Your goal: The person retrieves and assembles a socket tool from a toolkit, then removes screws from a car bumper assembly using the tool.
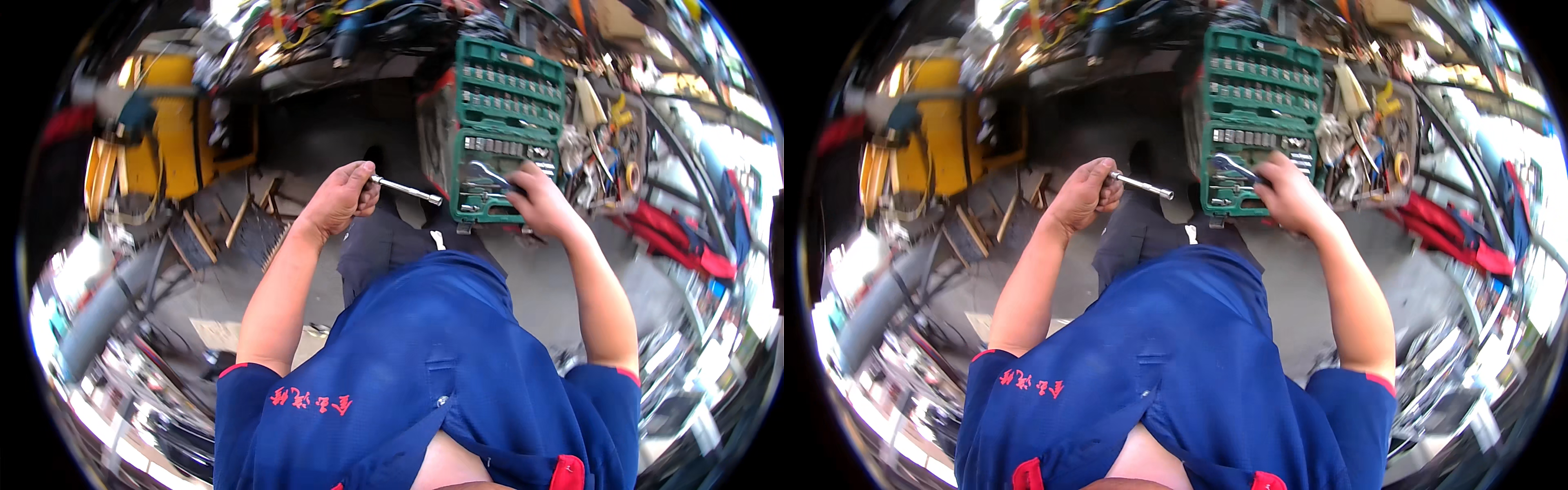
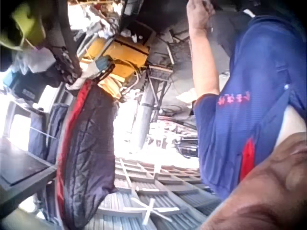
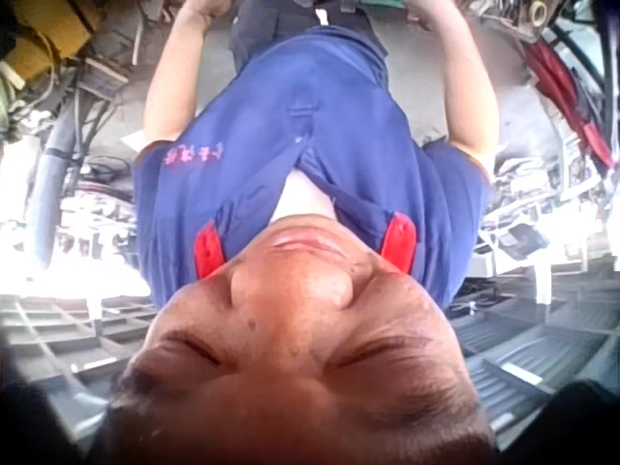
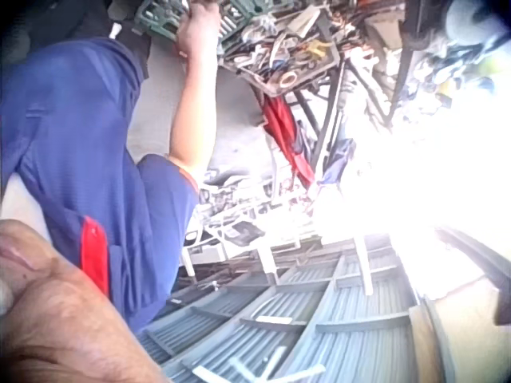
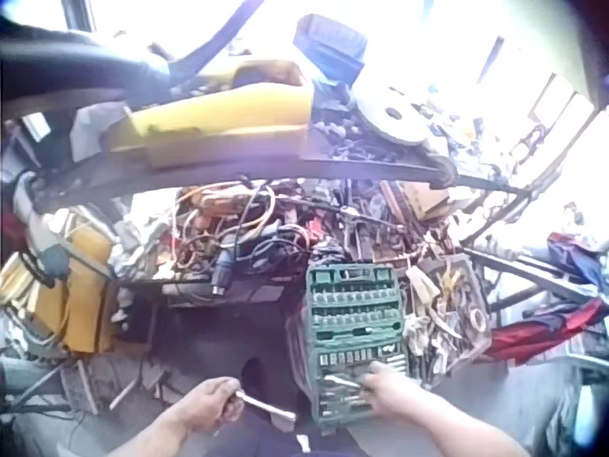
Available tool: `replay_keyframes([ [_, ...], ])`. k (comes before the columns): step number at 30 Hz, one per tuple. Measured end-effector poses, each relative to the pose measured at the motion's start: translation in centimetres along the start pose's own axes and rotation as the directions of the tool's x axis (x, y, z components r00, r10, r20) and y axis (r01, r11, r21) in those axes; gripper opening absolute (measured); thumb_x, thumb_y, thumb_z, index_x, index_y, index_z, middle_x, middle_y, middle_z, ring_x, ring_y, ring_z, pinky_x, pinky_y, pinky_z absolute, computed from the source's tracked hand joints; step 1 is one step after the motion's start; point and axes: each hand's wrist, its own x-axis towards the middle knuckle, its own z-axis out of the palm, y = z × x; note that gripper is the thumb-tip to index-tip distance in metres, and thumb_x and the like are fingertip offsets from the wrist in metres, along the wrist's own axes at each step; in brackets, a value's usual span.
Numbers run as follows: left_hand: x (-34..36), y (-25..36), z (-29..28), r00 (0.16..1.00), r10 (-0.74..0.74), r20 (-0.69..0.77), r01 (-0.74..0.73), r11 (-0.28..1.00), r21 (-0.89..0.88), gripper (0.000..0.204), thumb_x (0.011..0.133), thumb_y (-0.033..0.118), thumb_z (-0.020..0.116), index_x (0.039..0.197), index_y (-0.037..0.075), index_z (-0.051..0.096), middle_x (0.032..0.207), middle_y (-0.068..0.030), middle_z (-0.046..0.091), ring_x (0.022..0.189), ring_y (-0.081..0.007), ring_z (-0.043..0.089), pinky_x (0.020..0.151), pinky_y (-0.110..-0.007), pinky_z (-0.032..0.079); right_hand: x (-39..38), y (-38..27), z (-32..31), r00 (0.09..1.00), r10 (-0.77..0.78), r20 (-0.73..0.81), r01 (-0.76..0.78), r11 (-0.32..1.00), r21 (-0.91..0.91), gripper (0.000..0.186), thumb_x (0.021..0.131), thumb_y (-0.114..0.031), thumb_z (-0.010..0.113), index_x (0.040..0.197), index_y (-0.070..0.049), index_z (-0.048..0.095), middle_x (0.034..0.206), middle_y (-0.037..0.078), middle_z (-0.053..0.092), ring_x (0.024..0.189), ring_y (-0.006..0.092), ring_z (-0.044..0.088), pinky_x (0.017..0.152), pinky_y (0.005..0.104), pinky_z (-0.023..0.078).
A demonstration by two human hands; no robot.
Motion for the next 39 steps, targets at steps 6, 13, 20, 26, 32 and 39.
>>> replay_keyframes([
  [6, -9.6, -8.6, -0.1, 0.962, 0.210, -0.174, -0.259, 0.903, -0.343, 0.033, 0.111, 0.029, 0.046, 0.083, 0.011, 0.045, 0.065, 0.0013, 0.039, 0.058, -0.0085, 0.035, 0.050, -0.025, 0.029, -3.4, -9.1, 2.6, 0.965, -0.159, 0.209, -0.103, 0.503, 0.858, 0.055, 0.100, -0.010, 0.057, 0.150, 0.001, 0.038, 0.097, 0.004, 0.060, 0.084, 0.0098, 0.057, 0.080, 0.0254, 0.048],
  [13, -26.5, -23.3, 0.2, 0.718, 0.438, -0.541, -0.694, 0.498, -0.519, 0.036, 0.111, 0.033, 0.047, 0.081, 0.013, 0.047, 0.064, 0.0027, 0.041, 0.057, -0.0080, 0.036, 0.049, -0.023, 0.029, -5.2, -26.1, 13.0, 0.587, -0.645, 0.490, 0.119, 0.667, 0.735, 0.049, 0.109, -0.024, 0.050, 0.151, 0.001, 0.046, 0.099, 0.000, 0.061, 0.087, 0.0071, 0.052, 0.081, 0.0224, 0.044],
  [20, -39.9, -35.6, -0.4, 0.354, 0.537, -0.765, -0.929, 0.112, -0.352, 0.035, 0.111, 0.036, 0.047, 0.083, 0.015, 0.048, 0.064, 0.0042, 0.040, 0.058, -0.0078, 0.036, 0.049, -0.022, 0.029, -13.0, -40.1, 25.8, 0.193, -0.643, 0.741, 0.054, 0.761, 0.646, 0.045, 0.106, -0.022, 0.051, 0.144, 0.002, 0.054, 0.089, 0.001, 0.061, 0.080, 0.0074, 0.052, 0.073, 0.0234, 0.043],
  [26, -49.4, -44.7, -5.4, 0.155, 0.385, -0.910, -0.976, -0.081, -0.201, 0.033, 0.111, 0.037, 0.045, 0.086, 0.017, 0.051, 0.066, 0.0050, 0.037, 0.060, -0.0076, 0.037, 0.050, -0.022, 0.030, -18.2, -51.4, 38.8, -0.053, -0.513, 0.857, -0.028, 0.859, 0.512, 0.049, 0.106, -0.026, 0.049, 0.143, 0.005, 0.054, 0.088, 0.002, 0.061, 0.079, 0.0108, 0.051, 0.076, 0.0250, 0.043],
  [32, -60.3, -49.0, -12.2, 0.079, 0.317, -0.945, -0.991, -0.077, -0.109, 0.033, 0.111, 0.039, 0.046, 0.087, 0.017, 0.051, 0.066, 0.0049, 0.038, 0.060, -0.0072, 0.037, 0.051, -0.022, 0.030, -21.9, -61.7, 49.3, -0.150, -0.460, 0.875, 0.061, 0.879, 0.472, 0.050, 0.104, -0.032, 0.053, 0.142, 0.001, 0.058, 0.092, 0.002, 0.065, 0.082, 0.0090, 0.055, 0.076, 0.0241, 0.044],
  [39, -66.7, -52.6, -21.6, 0.062, 0.244, -0.968, -0.970, -0.215, -0.116, 0.036, 0.111, 0.039, 0.046, 0.082, 0.018, 0.049, 0.065, 0.0056, 0.037, 0.058, -0.0073, 0.037, 0.050, -0.022, 0.030, -21.2, -72.7, 60.7, -0.237, -0.311, 0.920, 0.167, 0.920, 0.354, 0.042, 0.103, -0.024, 0.059, 0.138, -0.001, 0.062, 0.089, -0.003, 0.064, 0.074, 0.0046, 0.052, 0.068, 0.0209, 0.042],
])
